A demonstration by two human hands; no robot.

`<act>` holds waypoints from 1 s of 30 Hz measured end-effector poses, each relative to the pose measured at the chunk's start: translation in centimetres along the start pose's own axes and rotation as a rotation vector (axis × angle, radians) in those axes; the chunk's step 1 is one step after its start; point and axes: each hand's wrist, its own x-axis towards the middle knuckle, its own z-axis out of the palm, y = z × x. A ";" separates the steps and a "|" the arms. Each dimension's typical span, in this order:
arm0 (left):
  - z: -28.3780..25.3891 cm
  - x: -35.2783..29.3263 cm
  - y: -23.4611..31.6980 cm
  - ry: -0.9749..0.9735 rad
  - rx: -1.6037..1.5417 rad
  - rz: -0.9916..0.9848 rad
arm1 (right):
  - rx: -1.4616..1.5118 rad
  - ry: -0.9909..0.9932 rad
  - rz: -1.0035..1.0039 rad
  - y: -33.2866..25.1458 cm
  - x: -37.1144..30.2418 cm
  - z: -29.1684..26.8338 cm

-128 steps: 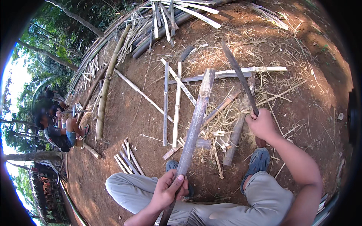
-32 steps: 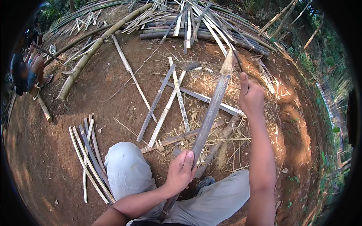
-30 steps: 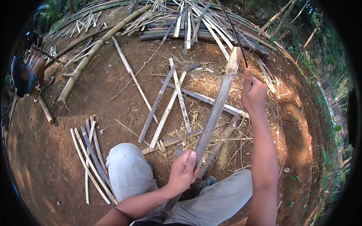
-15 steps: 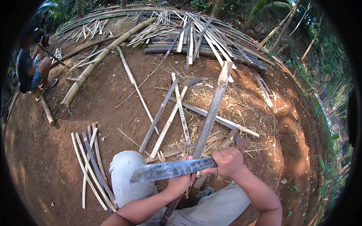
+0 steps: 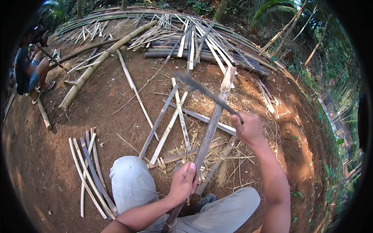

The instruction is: The person sits on the ground and uses a machete to split long bamboo poles into thin strips. They repeatedly strike the bamboo against a wooden block to separate the layers, then refine the strips by shaving them with the blade.

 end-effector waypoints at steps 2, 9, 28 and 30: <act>0.1 -0.1 -0.2 -0.008 0.024 0.017 | -0.038 -0.013 -0.044 0.7 -0.4 0.6; 1.8 0.1 0.2 -0.163 -0.075 -0.013 | 0.447 0.312 0.740 11.4 4.7 2.2; -0.3 1.6 0.3 -0.138 -0.352 -0.329 | 0.291 -0.156 -0.031 -5.6 -10.8 2.4; -0.2 1.1 -0.3 -0.146 -0.282 -0.283 | 0.268 -0.142 -0.080 -6.6 -11.0 1.8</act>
